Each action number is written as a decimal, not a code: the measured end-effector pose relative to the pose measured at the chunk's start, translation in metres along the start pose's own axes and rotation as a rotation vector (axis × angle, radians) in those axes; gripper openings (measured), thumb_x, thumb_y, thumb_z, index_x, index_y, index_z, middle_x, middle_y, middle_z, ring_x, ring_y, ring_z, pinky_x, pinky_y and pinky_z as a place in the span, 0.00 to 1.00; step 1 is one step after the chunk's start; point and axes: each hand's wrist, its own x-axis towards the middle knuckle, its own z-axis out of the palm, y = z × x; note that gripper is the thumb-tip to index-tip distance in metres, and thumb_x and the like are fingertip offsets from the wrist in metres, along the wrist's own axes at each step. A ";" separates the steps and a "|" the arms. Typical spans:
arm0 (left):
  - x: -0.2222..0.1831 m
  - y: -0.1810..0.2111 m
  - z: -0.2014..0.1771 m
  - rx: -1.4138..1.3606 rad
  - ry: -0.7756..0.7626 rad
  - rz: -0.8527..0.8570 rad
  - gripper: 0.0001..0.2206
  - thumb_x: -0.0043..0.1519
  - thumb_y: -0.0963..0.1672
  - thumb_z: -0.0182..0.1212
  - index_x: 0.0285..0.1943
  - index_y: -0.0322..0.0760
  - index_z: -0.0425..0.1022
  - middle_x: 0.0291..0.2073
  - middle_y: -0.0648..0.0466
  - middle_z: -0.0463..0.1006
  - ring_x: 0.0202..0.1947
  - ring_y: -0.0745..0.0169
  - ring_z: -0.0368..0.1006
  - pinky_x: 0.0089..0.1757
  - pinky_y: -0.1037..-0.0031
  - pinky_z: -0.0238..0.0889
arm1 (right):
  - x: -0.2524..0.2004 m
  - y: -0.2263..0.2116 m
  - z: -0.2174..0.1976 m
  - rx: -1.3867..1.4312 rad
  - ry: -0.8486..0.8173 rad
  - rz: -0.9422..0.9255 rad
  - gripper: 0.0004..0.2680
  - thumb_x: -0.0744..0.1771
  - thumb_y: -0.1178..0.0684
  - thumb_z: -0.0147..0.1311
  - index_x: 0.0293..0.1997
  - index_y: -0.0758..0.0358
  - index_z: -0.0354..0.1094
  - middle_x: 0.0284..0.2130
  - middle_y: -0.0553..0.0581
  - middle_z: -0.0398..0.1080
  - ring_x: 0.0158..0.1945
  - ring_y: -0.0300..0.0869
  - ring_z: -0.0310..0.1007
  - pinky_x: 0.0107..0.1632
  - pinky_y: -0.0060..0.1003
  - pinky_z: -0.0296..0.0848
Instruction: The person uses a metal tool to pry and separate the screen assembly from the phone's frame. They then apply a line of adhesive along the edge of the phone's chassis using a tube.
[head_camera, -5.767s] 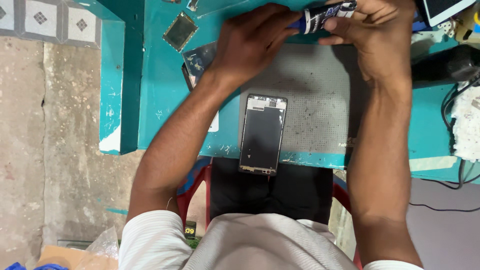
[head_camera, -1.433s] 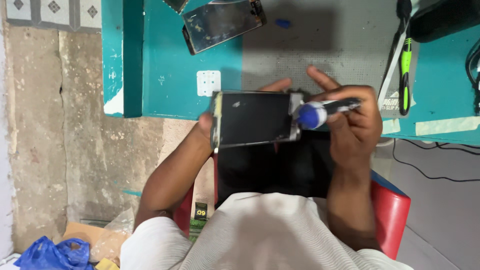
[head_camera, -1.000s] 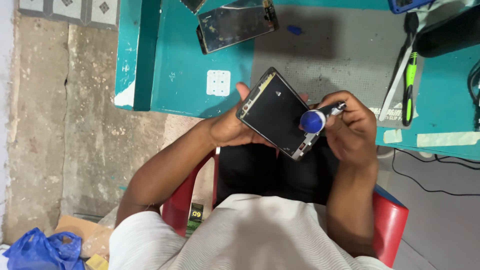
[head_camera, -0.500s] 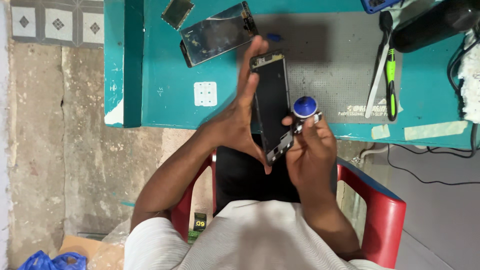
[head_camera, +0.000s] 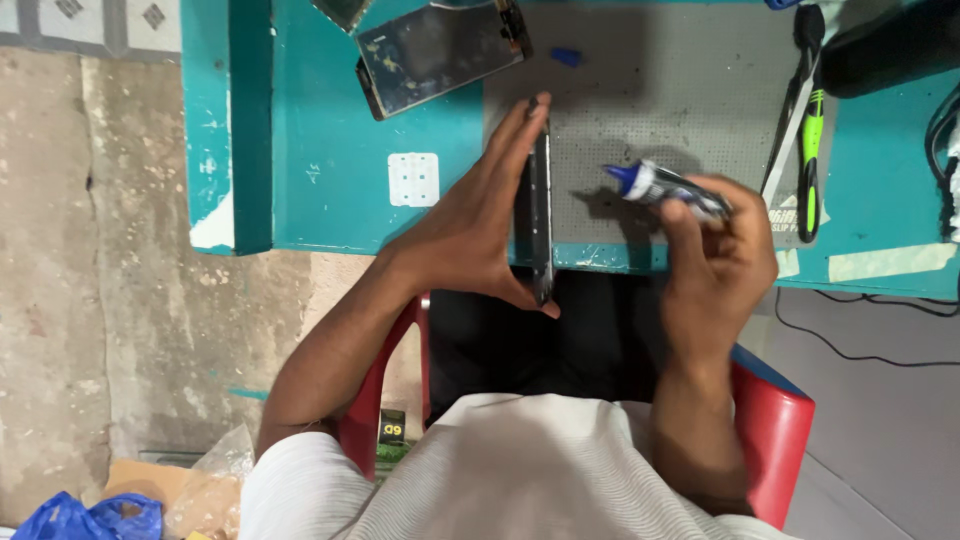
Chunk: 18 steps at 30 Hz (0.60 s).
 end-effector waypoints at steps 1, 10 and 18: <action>0.000 0.000 0.001 0.031 -0.051 -0.042 0.76 0.36 0.60 0.88 0.80 0.38 0.21 0.80 0.37 0.32 0.81 0.33 0.30 0.74 0.48 0.42 | 0.007 0.001 0.000 -0.096 -0.045 -0.024 0.07 0.74 0.63 0.60 0.57 0.71 0.69 0.46 0.58 0.76 0.47 0.34 0.77 0.50 0.24 0.76; 0.003 0.000 -0.001 0.026 -0.004 0.007 0.78 0.35 0.61 0.87 0.79 0.29 0.20 0.79 0.34 0.34 0.80 0.29 0.37 0.75 0.53 0.46 | 0.037 0.004 0.023 -0.387 -0.128 -0.194 0.08 0.71 0.70 0.62 0.56 0.71 0.74 0.45 0.60 0.79 0.46 0.37 0.81 0.47 0.26 0.79; 0.002 -0.003 -0.004 0.054 0.031 0.109 0.77 0.39 0.62 0.85 0.79 0.26 0.20 0.78 0.30 0.34 0.80 0.27 0.37 0.77 0.52 0.44 | 0.041 0.015 0.030 -0.361 -0.124 -0.224 0.08 0.72 0.71 0.58 0.57 0.72 0.73 0.47 0.62 0.78 0.45 0.41 0.82 0.48 0.29 0.82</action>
